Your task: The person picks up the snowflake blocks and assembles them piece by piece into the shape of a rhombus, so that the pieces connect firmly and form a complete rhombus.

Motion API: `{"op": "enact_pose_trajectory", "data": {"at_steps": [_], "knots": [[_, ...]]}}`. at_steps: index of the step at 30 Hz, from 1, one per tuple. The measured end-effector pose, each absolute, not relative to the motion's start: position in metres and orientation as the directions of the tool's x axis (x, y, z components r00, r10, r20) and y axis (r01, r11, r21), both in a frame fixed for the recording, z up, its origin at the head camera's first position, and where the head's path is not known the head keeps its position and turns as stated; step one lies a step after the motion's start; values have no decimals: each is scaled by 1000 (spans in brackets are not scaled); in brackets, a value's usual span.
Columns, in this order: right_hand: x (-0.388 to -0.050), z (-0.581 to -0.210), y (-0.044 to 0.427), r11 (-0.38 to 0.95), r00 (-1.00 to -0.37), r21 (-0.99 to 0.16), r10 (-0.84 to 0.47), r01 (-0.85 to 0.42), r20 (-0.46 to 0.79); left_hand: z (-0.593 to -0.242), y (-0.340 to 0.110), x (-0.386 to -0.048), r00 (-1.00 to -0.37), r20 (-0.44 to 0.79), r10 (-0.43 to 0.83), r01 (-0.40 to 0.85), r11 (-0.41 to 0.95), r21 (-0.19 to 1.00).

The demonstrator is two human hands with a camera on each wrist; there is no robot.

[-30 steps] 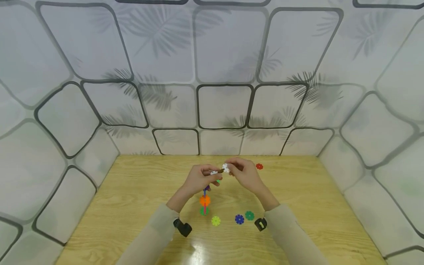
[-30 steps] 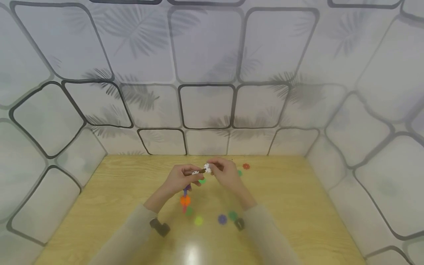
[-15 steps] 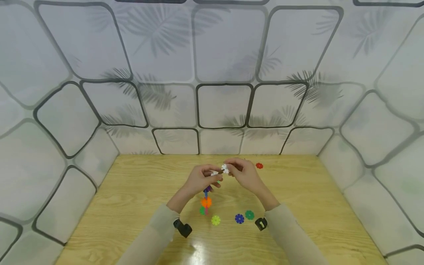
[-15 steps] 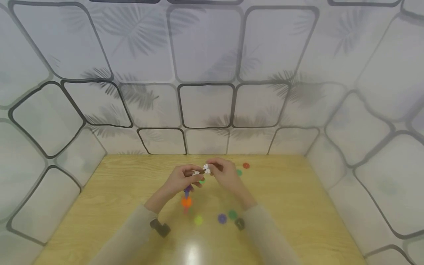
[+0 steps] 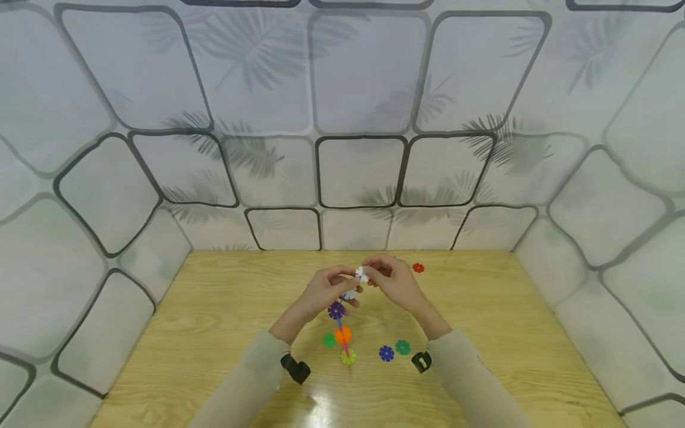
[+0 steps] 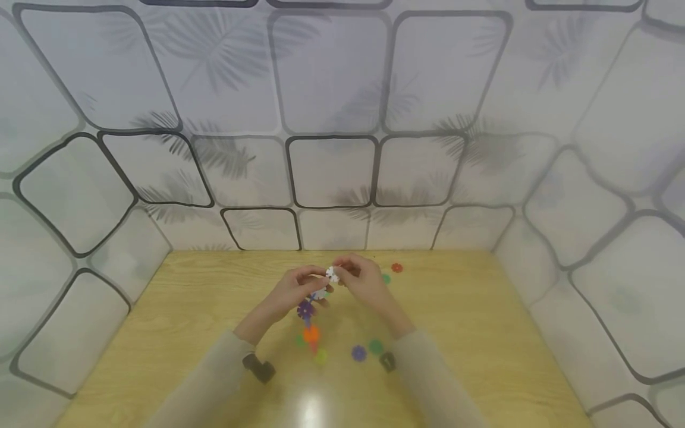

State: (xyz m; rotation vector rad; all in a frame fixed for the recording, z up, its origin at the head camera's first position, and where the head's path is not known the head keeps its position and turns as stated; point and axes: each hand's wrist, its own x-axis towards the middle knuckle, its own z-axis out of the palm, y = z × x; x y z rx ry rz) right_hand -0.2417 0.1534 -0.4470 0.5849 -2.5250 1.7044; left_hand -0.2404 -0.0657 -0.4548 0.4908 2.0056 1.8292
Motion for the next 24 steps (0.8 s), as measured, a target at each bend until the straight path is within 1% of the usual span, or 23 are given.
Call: {"op": "enact_pose_trajectory", "data": {"at_steps": [9, 16, 24], "knots": [[-243, -447, 153, 314, -924, -884, -279, -346, 262, -456, -63, -239, -888, -37, 458, 5, 91, 996], [-241, -448, 156, 296, -920, -882, -259, -366, 295, -456, -60, -240, -913, -2, 407, 29, 69, 997], [-239, -459, 169, 321, -938, -890, -234, -323, 256, -454, -60, -239, -932, 11, 363, 25, 36, 999]]}}
